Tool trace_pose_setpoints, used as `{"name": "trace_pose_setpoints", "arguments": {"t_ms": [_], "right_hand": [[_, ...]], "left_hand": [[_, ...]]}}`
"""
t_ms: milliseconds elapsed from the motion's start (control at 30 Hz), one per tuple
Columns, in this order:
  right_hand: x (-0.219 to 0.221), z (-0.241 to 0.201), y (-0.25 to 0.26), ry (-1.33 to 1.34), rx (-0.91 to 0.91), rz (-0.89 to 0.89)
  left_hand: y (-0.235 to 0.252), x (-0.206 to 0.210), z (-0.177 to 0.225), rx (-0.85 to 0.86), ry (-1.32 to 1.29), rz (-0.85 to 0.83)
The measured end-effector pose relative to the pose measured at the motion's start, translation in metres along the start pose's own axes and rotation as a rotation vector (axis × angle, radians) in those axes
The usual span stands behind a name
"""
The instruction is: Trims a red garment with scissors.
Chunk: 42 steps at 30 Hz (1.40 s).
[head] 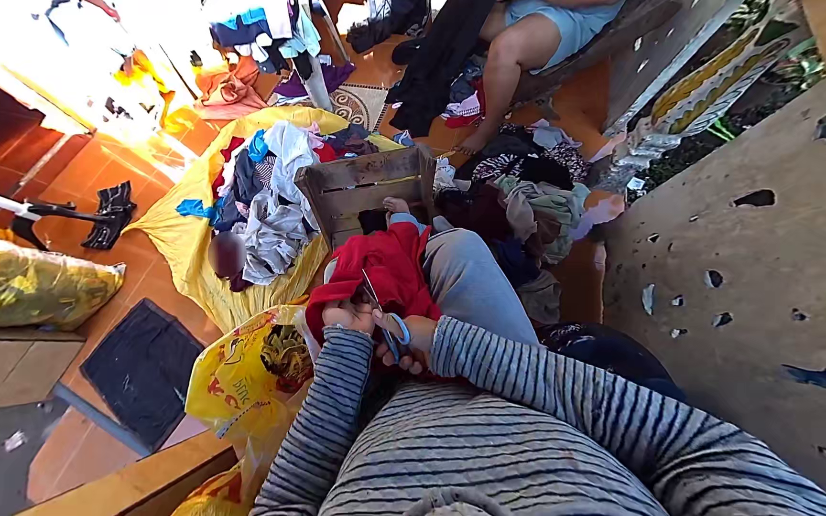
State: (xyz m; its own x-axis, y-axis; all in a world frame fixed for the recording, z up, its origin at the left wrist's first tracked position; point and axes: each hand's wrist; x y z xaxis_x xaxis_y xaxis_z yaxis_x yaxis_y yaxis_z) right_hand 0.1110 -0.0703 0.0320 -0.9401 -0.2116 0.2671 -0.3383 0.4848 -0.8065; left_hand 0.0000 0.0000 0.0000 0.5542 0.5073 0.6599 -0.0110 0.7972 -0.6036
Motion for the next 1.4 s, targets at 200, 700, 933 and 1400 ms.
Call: {"name": "trace_pose_setpoints", "arguments": {"t_ms": [200, 700, 933, 1400], "right_hand": [[-0.020, 0.017, -0.020, -0.100, -0.104, -0.308], [-0.046, 0.037, -0.054, -0.160, 0.056, -0.207], [-0.023, 0.017, -0.036, -0.108, 0.093, -0.124], [-0.004, 0.009, -0.019, -0.123, 0.073, 0.007]], "left_hand": [[-0.003, 0.000, 0.011, -0.196, 0.179, 0.128], [-0.015, -0.012, 0.027, -0.085, 0.956, -0.184], [-0.020, -0.009, 0.033, -0.202, 0.786, -0.101], [-0.014, -0.016, 0.038, -0.173, 0.767, -0.135]]}}
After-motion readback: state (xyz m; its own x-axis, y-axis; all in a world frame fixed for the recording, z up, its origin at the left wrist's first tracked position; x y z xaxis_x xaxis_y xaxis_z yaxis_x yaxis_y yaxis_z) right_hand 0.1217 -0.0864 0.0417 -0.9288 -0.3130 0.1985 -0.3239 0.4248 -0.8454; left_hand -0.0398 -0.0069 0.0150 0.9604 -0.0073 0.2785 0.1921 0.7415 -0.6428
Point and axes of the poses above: each hand's wrist, its own y-axis towards the middle knuckle, its own x-axis out of the palm, z = x × y, and after that the axes turned 6 degrees about -y, right-handed
